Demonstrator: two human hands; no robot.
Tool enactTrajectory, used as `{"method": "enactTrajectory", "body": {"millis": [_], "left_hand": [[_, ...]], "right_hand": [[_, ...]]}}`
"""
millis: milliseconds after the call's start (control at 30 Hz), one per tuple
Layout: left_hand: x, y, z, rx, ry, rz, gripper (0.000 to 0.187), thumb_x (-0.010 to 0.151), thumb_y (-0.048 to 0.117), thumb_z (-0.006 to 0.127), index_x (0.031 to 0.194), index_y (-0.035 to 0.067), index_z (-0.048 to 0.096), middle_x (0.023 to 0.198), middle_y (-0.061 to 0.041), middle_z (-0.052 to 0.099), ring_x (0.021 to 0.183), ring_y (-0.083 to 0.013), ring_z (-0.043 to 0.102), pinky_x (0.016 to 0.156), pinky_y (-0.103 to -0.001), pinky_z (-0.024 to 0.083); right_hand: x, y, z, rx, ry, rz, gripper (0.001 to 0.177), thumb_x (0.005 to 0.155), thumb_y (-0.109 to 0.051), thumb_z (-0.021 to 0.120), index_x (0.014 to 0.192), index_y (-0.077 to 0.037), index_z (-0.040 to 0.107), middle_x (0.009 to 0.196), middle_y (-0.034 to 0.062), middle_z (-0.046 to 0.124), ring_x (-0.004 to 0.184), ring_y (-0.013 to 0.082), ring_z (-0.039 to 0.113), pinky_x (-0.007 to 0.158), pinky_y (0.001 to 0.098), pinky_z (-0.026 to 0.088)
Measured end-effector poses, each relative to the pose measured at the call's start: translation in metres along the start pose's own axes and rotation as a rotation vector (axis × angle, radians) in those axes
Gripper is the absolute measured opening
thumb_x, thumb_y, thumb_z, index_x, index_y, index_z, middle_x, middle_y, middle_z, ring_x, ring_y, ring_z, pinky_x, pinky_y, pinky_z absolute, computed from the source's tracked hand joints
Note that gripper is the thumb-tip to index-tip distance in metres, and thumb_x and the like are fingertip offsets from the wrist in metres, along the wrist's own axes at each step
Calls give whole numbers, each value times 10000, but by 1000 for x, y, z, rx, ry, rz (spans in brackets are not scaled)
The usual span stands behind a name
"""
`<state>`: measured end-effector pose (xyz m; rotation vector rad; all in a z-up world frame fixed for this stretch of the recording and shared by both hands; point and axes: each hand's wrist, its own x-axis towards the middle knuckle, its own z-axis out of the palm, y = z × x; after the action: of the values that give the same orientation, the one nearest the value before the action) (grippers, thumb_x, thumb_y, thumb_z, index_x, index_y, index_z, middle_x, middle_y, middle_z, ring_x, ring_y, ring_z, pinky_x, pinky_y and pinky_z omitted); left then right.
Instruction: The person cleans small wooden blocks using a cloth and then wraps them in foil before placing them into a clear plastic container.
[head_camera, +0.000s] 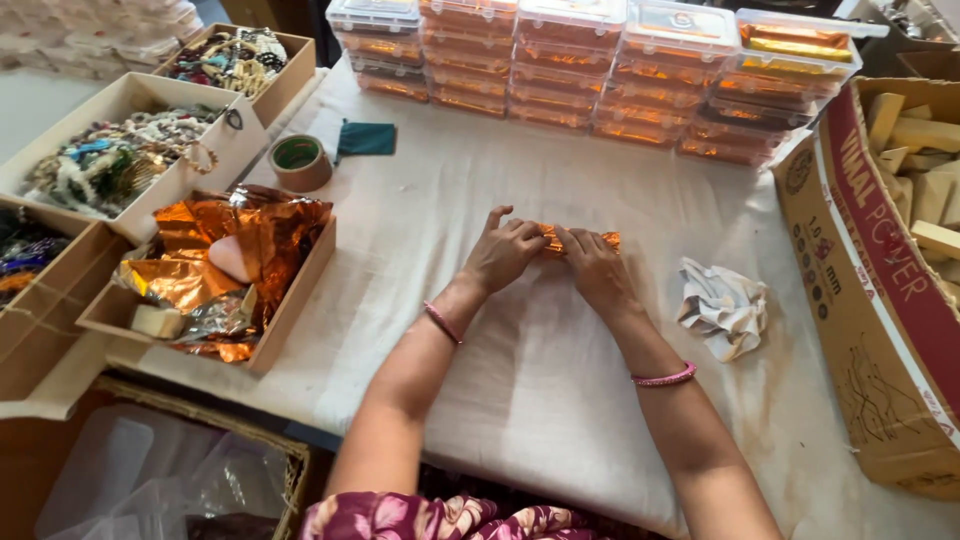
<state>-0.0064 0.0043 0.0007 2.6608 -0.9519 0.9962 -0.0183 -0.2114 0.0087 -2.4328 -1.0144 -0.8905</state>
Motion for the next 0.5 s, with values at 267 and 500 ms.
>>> {"method": "enactTrajectory", "body": {"millis": [267,500], "left_hand": [[-66,10,-271,56,50,-104,291,915,403,780,1045,145,744,1022,-26,747,987,-216,705,1082,-520,408],[-390,-89,-404,926,97,-960,303,959,360,735,1189,166,701,1181,-50,644,1178,-270,568,1113,-504,389]], "right_hand": [[-7,16,10,-157,-11,-23,316,869,-6,615,1149,-79,740,1105,95,671,1044,300,665,916,420,555],[-14,20,16,-156,-19,-26,232,968,-48,622,1150,-92,760,1226,101,703,1128,299,678,973,413,549]]}}
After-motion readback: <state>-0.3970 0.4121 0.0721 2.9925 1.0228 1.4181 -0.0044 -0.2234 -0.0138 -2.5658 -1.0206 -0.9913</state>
